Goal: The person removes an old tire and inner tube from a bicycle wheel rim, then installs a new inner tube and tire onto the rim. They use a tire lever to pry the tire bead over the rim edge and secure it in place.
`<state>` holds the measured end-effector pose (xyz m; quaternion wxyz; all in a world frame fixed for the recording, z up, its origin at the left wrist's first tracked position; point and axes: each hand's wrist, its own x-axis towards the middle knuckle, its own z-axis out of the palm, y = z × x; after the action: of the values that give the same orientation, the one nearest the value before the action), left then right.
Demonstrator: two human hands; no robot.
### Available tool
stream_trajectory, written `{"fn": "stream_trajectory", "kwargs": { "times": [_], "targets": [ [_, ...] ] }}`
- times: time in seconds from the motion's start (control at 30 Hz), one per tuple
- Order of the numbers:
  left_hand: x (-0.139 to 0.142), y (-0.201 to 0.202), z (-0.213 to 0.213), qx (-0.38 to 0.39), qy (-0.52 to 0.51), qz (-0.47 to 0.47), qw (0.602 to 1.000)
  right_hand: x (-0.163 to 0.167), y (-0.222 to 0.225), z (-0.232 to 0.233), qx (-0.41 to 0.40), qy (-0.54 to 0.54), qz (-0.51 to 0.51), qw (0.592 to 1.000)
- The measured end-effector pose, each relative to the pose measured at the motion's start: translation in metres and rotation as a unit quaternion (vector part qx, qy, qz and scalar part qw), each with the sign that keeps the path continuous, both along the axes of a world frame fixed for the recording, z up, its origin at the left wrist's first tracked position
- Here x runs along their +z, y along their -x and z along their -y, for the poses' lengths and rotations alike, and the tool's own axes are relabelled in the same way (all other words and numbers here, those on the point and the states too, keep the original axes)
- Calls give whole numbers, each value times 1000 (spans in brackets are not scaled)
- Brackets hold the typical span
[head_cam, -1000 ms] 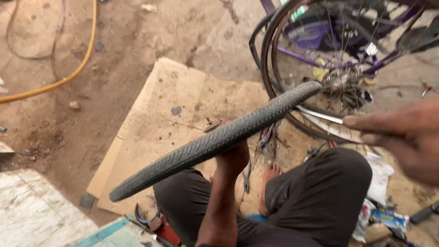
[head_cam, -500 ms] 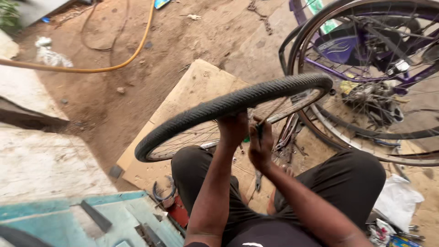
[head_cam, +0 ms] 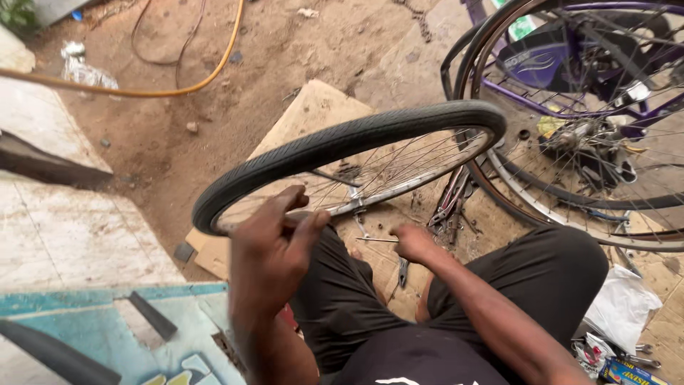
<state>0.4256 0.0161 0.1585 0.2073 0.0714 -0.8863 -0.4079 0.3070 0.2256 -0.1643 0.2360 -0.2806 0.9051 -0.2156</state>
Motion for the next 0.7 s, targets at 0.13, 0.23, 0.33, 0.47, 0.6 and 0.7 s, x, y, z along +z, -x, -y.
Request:
{"fn": "stream_trajectory", "kwargs": {
  "times": [0.13, 0.23, 0.33, 0.47, 0.6, 0.7],
  "targets": [
    [48, 25, -7, -42, 218, -267, 938, 93, -26, 24, -13, 290, -171, 942],
    [49, 95, -21, -128, 332, -213, 910, 165, -30, 31, -56, 464, -375, 801],
    [40, 130, -43, -185, 338, 112, 916, 198, -14, 44, -92, 452, -395, 795],
    [49, 143, -62, -237, 327, 273, 873, 187, -26, 75, -197, 483, -156, 839],
    [58, 142, -73, -250, 331, 284, 864, 160, -35, 84, -224, 634, -3, 740],
    [55, 140, -70, -254, 287, 310, 870, 150, 6, 37, -25, 436, -349, 829]
  ]
}}
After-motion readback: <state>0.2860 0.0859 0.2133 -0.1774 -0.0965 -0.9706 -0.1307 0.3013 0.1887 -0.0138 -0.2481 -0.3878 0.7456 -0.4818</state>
